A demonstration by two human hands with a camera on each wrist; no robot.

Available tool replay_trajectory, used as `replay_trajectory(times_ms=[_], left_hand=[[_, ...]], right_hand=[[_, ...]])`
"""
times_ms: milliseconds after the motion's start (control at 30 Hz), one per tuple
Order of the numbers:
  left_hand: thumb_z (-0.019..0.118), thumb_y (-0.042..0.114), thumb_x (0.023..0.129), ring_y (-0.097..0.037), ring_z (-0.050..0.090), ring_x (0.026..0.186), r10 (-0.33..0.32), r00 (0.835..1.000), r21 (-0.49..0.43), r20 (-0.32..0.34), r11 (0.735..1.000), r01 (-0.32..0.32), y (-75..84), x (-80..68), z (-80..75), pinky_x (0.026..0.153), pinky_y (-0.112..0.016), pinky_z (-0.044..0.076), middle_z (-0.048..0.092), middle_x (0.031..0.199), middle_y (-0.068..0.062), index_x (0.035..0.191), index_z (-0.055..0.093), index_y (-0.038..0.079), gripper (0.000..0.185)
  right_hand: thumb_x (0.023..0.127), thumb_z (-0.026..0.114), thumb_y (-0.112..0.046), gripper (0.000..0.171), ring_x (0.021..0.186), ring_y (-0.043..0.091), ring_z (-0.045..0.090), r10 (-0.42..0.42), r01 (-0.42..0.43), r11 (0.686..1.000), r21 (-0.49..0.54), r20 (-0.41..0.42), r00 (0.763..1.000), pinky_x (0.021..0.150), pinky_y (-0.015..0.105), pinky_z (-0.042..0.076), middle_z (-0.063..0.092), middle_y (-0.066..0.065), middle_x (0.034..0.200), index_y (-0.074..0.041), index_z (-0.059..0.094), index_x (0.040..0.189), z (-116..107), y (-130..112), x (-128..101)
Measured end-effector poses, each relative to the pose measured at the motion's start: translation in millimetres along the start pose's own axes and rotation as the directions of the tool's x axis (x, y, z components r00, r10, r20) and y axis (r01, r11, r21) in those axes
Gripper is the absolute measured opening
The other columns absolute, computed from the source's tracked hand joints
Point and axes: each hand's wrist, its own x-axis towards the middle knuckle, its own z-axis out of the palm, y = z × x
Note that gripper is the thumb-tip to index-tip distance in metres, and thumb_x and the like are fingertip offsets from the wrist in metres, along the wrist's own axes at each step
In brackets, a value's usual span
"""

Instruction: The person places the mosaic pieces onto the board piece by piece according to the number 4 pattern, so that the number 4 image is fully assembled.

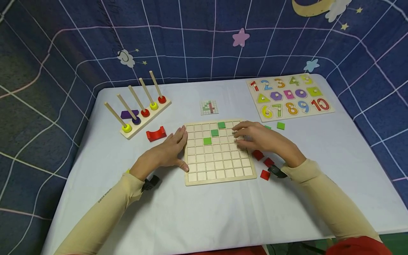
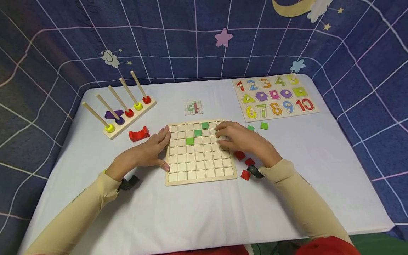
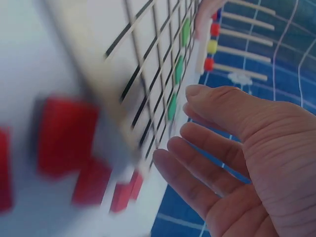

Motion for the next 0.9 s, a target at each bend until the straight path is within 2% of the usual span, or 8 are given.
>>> replay_trajectory(times_ms=[267,400,667,900], left_hand=[[0.090,0.050,0.079,-0.043,-0.003,0.169,0.012,1.000,0.001,-0.008,1.000,-0.012,-0.8,-0.8,2.0,0.137,-0.059,0.010,-0.007,0.179,-0.026,0.168,0.007,-0.010,0.136],[0.090,0.050,0.078,-0.043,-0.003,0.169,0.012,1.000,0.003,-0.012,1.000,-0.012,-1.6,-1.0,2.9,0.137,-0.060,0.011,-0.006,0.179,-0.026,0.168,0.007,-0.010,0.136],[0.090,0.050,0.079,-0.043,-0.003,0.169,0.016,1.000,-0.005,-0.012,1.000,-0.016,-2.0,-2.5,1.2,0.137,-0.059,0.010,-0.007,0.179,-0.026,0.167,0.007,-0.010,0.135],[0.090,0.049,0.079,-0.043,-0.002,0.169,0.021,1.000,-0.012,-0.019,1.000,-0.021,-2.0,-2.2,1.3,0.137,-0.059,0.010,-0.006,0.179,-0.026,0.167,0.008,-0.010,0.135]], right_hand=[[0.097,0.077,-0.007,0.024,0.130,0.041,0.067,0.092,-0.093,0.995,-0.022,-0.069,0.993,0.106,0.054,0.059,0.070,0.022,0.138,0.002,0.079,0.120,-7.7,20.9,-30.7],[0.096,0.078,-0.006,0.023,0.130,0.043,0.066,0.152,-0.156,0.987,-0.035,-0.087,0.984,0.108,0.057,0.057,0.070,0.024,0.136,0.002,0.079,0.117,-12.5,29.5,-42.2],[0.095,0.079,-0.004,0.025,0.131,0.048,0.064,0.256,-0.264,0.963,-0.053,-0.122,0.959,0.112,0.061,0.053,0.070,0.027,0.134,0.006,0.078,0.117,-17.2,42.9,-51.6],[0.095,0.078,-0.003,0.025,0.129,0.048,0.062,0.355,-0.369,0.928,-0.055,-0.171,0.919,0.112,0.063,0.053,0.070,0.028,0.131,0.008,0.077,0.117,-21.9,56.6,-55.7]])
